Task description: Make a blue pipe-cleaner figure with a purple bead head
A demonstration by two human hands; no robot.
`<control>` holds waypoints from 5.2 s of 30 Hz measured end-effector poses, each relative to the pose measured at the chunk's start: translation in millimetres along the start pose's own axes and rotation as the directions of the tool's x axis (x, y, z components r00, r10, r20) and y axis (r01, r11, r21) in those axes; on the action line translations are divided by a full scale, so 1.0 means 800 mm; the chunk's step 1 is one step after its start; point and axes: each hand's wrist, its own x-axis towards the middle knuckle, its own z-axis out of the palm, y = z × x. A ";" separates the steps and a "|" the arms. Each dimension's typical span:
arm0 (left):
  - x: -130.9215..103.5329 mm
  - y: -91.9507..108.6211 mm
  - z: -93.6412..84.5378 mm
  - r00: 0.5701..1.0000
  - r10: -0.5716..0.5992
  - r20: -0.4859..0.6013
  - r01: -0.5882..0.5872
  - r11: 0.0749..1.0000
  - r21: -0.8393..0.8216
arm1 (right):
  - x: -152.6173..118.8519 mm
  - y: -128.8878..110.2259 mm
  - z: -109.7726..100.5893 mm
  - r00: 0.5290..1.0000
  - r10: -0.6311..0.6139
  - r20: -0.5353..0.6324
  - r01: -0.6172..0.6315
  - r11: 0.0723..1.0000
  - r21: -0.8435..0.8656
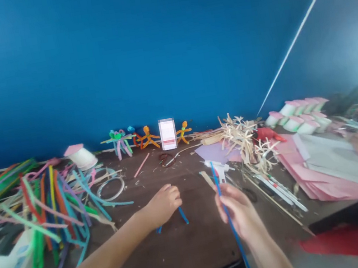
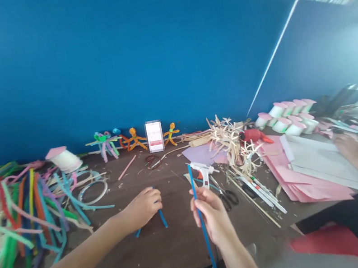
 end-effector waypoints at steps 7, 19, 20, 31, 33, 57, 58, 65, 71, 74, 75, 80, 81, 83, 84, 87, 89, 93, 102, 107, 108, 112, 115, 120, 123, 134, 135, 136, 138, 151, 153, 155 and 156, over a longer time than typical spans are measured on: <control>-0.014 0.006 -0.035 0.876 -0.461 -0.140 0.258 0.694 -0.672 | 0.050 0.042 0.022 0.984 0.163 0.072 -0.166 0.985 0.044; -0.021 0.017 -0.002 0.562 -0.783 0.268 0.035 -0.301 -0.953 | 0.082 0.090 0.064 0.965 0.254 0.058 -0.254 0.967 -0.016; -0.022 0.017 0.002 0.551 -0.787 0.278 0.021 -0.320 -0.947 | 0.083 0.091 0.064 0.963 0.263 0.062 -0.262 0.965 -0.020; -0.033 0.013 0.012 0.518 -0.836 0.181 0.097 -0.153 -0.984 | 0.081 0.084 0.070 0.956 0.273 0.103 -0.263 0.960 -0.098; -0.034 0.010 0.008 0.507 -0.852 0.134 0.176 -0.050 -0.983 | 0.078 0.081 0.074 0.965 0.241 0.106 -0.229 0.967 -0.109; -0.042 0.002 0.015 0.355 -0.923 0.150 0.232 -0.068 -0.970 | 0.085 0.095 0.079 0.982 0.161 0.102 -0.153 0.985 -0.077; -0.044 0.001 0.012 0.324 -0.904 0.279 0.177 -0.232 -0.957 | 0.087 0.093 0.077 0.979 0.170 0.111 -0.164 0.985 -0.063; -0.058 0.004 -0.004 0.616 -0.556 0.558 0.169 -0.599 -0.783 | 0.085 0.091 0.069 0.952 0.189 0.240 -0.184 0.982 -0.042; -0.050 0.007 -0.002 0.688 -0.521 0.505 0.184 -0.547 -0.816 | 0.081 0.095 0.072 0.931 0.176 0.319 -0.158 0.984 -0.081; -0.046 0.006 0.004 0.664 -0.543 0.513 0.149 -0.577 -0.803 | 0.080 0.094 0.075 0.935 0.151 0.320 -0.124 0.987 -0.104; -0.045 0.006 0.006 0.654 -0.563 0.506 0.129 -0.576 -0.807 | 0.079 0.094 0.076 0.940 0.142 0.311 -0.112 0.987 -0.111; -0.041 0.009 0.017 0.607 -0.644 0.466 0.046 -0.557 -0.830 | 0.075 0.093 0.081 0.962 0.108 0.252 -0.077 0.988 -0.130; -0.041 0.010 0.018 0.609 -0.645 0.461 0.040 -0.555 -0.831 | 0.074 0.093 0.081 0.963 0.112 0.246 -0.080 0.988 -0.135; -0.042 0.010 0.020 0.612 -0.646 0.457 0.038 -0.553 -0.832 | 0.074 0.092 0.082 0.966 0.115 0.233 -0.083 0.986 -0.142; -0.043 0.010 0.020 0.604 -0.657 0.450 0.032 -0.545 -0.838 | 0.074 0.092 0.082 0.968 0.113 0.223 -0.082 0.986 -0.145; -0.047 0.012 0.018 0.536 -0.740 0.407 -0.006 -0.485 -0.874 | 0.075 0.094 0.082 0.979 0.096 0.179 -0.069 0.986 -0.152; -0.049 0.014 0.014 0.472 -0.825 0.310 -0.016 -0.359 -0.933 | 0.075 0.095 0.081 0.985 0.079 0.153 -0.054 0.986 -0.160; -0.043 0.020 0.007 0.542 -0.832 0.114 0.116 -0.060 -0.991 | 0.077 0.099 0.080 0.991 0.039 0.127 -0.016 0.983 -0.181; -0.018 0.023 0.008 0.524 -0.842 0.130 0.027 -0.136 -0.990 | 0.073 0.085 0.067 0.985 -0.025 0.173 0.068 0.966 -0.249; -0.018 0.021 0.005 0.527 -0.834 0.159 -0.017 -0.198 -0.980 | 0.070 0.074 0.067 0.976 -0.064 0.209 0.137 0.925 -0.355; -0.018 0.021 0.004 0.530 -0.832 0.162 -0.019 -0.203 -0.979 | 0.069 0.073 0.068 0.974 -0.061 0.220 0.141 0.919 -0.368; -0.020 0.024 0.000 0.577 -0.799 0.168 -0.047 -0.238 -0.970 | 0.063 0.066 0.070 0.961 -0.071 0.267 0.180 0.894 -0.410; -0.021 0.028 -0.002 0.602 -0.775 0.192 -0.054 -0.279 -0.959 | 0.061 0.063 0.070 0.946 -0.088 0.312 0.223 0.876 -0.428; -0.022 0.028 -0.008 0.621 -0.748 0.235 -0.016 -0.311 -0.950 | 0.063 0.060 0.068 0.933 -0.066 0.355 0.239 0.849 -0.471; -0.024 0.027 -0.012 0.634 -0.738 0.232 -0.015 -0.312 -0.950 | 0.063 0.055 0.069 0.924 -0.077 0.374 0.276 0.811 -0.515; -0.029 0.023 -0.005 0.644 -0.724 0.247 -0.004 -0.326 -0.945 | 0.060 0.064 0.073 0.922 -0.142 0.360 0.324 0.792 -0.517; -0.029 0.023 -0.004 0.650 -0.717 0.253 -0.009 -0.341 -0.940 | 0.059 0.066 0.073 0.930 -0.139 0.341 0.309 0.798 -0.517; -0.029 0.023 -0.003 0.654 -0.710 0.259 -0.017 -0.356 -0.934 | 0.058 0.067 0.074 0.938 -0.136 0.319 0.292 0.804 -0.517; -0.029 0.022 -0.002 0.656 -0.705 0.271 -0.039 -0.390 -0.920 | 0.054 0.066 0.075 0.951 -0.137 0.276 0.268 0.812 -0.519; -0.028 0.028 -0.003 0.658 -0.726 0.201 -0.078 -0.331 -0.940 | 0.042 0.048 0.081 0.951 -0.189 0.245 0.296 0.783 -0.546; -0.028 0.028 -0.003 0.657 -0.730 0.188 -0.085 -0.320 -0.944 | 0.043 0.048 0.082 0.948 -0.200 0.248 0.307 0.780 -0.545; -0.029 0.028 -0.002 0.658 -0.728 0.192 -0.083 -0.324 -0.943 | 0.044 0.047 0.083 0.949 -0.199 0.245 0.304 0.783 -0.543; -0.029 0.028 -0.002 0.659 -0.727 0.194 -0.082 -0.325 -0.942 | 0.045 0.046 0.084 0.951 -0.190 0.242 0.295 0.788 -0.540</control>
